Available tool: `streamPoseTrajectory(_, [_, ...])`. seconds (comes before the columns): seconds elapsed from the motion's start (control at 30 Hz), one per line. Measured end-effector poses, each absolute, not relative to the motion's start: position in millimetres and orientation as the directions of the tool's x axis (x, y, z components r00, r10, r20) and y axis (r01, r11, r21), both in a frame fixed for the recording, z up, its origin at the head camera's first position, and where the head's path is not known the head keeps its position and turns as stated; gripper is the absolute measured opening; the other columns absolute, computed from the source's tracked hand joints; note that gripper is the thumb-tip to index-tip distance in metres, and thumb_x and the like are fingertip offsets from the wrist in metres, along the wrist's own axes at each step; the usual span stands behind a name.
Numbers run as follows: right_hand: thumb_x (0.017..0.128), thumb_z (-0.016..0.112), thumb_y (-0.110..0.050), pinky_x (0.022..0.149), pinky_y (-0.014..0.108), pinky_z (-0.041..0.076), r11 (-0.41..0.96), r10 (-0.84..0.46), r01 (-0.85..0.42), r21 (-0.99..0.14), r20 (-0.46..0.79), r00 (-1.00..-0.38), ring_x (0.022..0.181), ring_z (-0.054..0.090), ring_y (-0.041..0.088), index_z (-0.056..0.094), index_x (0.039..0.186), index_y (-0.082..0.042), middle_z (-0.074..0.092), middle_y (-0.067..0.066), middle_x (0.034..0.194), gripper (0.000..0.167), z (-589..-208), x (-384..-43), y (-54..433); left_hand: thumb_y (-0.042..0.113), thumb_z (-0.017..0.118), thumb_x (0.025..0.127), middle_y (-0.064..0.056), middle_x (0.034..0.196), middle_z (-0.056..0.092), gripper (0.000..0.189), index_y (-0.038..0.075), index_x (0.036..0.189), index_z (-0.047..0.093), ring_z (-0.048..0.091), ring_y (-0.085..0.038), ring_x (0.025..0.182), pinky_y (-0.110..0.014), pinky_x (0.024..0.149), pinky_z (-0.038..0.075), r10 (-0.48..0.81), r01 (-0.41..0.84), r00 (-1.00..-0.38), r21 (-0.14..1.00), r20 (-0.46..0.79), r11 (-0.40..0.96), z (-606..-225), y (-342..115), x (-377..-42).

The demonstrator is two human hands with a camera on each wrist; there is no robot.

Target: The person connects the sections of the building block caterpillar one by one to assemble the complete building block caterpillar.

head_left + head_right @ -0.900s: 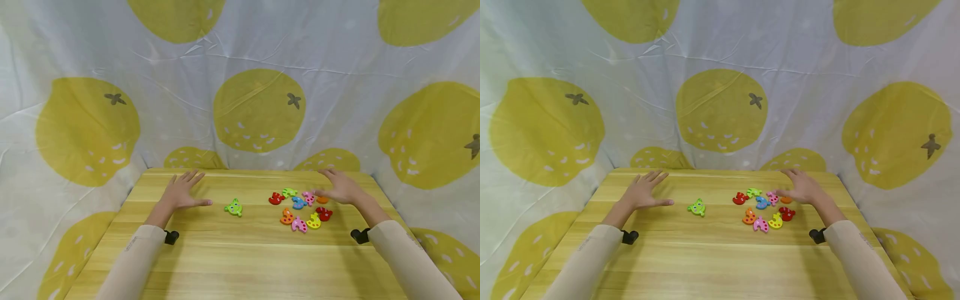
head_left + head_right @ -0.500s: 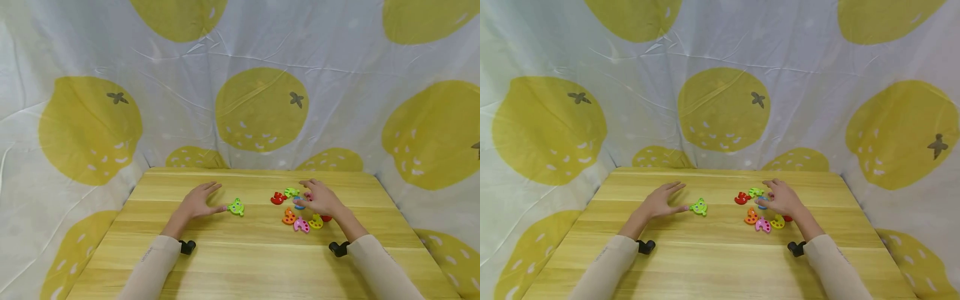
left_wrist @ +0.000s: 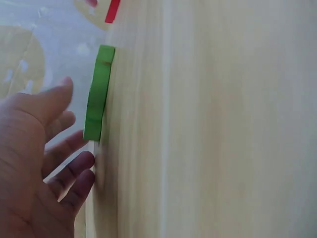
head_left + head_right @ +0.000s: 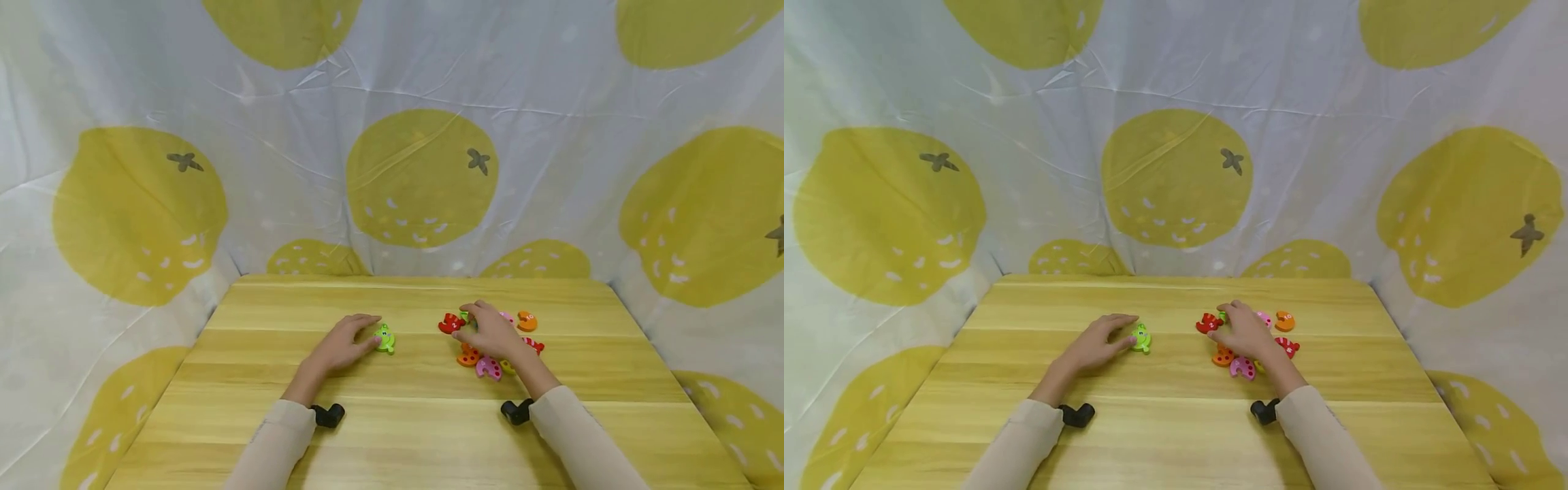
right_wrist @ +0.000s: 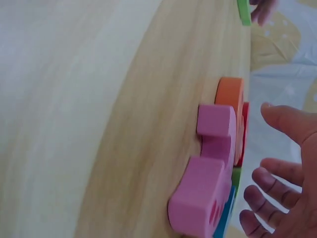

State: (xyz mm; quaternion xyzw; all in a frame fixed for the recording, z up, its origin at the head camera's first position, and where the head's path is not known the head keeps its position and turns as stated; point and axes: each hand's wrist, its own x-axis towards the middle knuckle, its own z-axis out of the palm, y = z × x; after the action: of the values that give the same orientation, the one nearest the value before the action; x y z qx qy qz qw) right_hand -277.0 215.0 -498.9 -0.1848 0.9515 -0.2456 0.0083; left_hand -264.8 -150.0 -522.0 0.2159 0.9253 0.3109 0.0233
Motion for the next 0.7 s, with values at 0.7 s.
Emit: streamPoseTrajectory(0.7, [0.084,0.086,-0.036,0.096,0.050,0.055,0.833,-0.328,-0.306,-0.461,0.035,-0.944,0.110,0.066,0.031,0.069,0.126,-0.005,0.064,0.011,0.122,0.054,-503.6,-281.4,189.1,0.028,0.069,0.100,-0.001,0.141,0.066,0.035,0.023,0.135,0.070,0.059,-0.029,0.134,-0.051,0.113,0.045,0.355,0.341,-0.925,0.714,0.137,0.612,-535.7,-141.4,-265.5])
